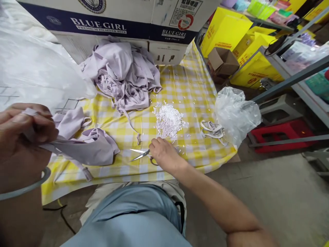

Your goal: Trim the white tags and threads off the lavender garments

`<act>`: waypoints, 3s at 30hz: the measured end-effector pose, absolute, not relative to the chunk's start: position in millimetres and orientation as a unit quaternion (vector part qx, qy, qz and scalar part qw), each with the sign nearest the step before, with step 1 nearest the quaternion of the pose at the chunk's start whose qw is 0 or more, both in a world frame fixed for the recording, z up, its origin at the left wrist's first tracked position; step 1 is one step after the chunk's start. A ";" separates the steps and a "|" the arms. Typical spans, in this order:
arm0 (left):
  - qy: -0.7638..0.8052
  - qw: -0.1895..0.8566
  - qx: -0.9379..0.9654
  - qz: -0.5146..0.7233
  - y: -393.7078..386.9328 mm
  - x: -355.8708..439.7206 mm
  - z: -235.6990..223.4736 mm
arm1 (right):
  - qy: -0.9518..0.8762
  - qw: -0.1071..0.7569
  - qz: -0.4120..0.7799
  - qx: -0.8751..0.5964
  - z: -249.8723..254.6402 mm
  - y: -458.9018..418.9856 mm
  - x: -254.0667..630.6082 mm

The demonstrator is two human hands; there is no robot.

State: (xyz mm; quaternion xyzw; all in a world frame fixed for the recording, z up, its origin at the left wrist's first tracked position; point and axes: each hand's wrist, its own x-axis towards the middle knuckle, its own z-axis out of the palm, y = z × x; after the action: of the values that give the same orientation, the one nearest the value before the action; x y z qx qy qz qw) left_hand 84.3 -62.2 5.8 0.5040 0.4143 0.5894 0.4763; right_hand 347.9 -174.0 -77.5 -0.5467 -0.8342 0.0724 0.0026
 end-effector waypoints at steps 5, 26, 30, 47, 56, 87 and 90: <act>0.404 0.497 0.507 0.577 -71.2 88.1 7.4 | -0.867 0.016 0.027 -0.497 -73.2 -168.5 362.4; 0.306 0.716 0.544 0.312 -104.5 182.6 -43.2 | -0.326 0.627 0.468 -0.531 -80.3 -187.9 360.1; 0.313 0.732 0.532 0.289 -108.0 184.1 -41.5 | -0.326 0.615 0.483 -0.532 -72.0 -183.5 355.9; 0.436 0.549 0.644 0.308 -103.9 114.8 -7.4 | -0.331 0.571 0.566 -0.494 -71.4 -157.2 291.1; 0.428 0.744 0.478 0.185 -110.0 86.9 -1.9 | -0.415 0.541 0.612 -0.401 -55.2 -133.0 262.9; 0.299 0.659 0.625 0.293 -128.1 188.6 -55.7 | -0.642 0.317 0.200 -0.669 -62.1 -207.4 345.9; 0.279 0.626 0.662 0.303 -126.6 189.8 -54.9 | -0.640 0.322 0.207 -0.667 -63.5 -208.2 345.8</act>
State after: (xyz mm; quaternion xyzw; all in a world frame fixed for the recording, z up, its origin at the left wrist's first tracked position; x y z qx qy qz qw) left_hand 189.8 -126.6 -54.9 0.6620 0.2794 0.3032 0.6259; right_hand 345.8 -208.2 -63.5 -0.6667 -0.6397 0.2070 0.3216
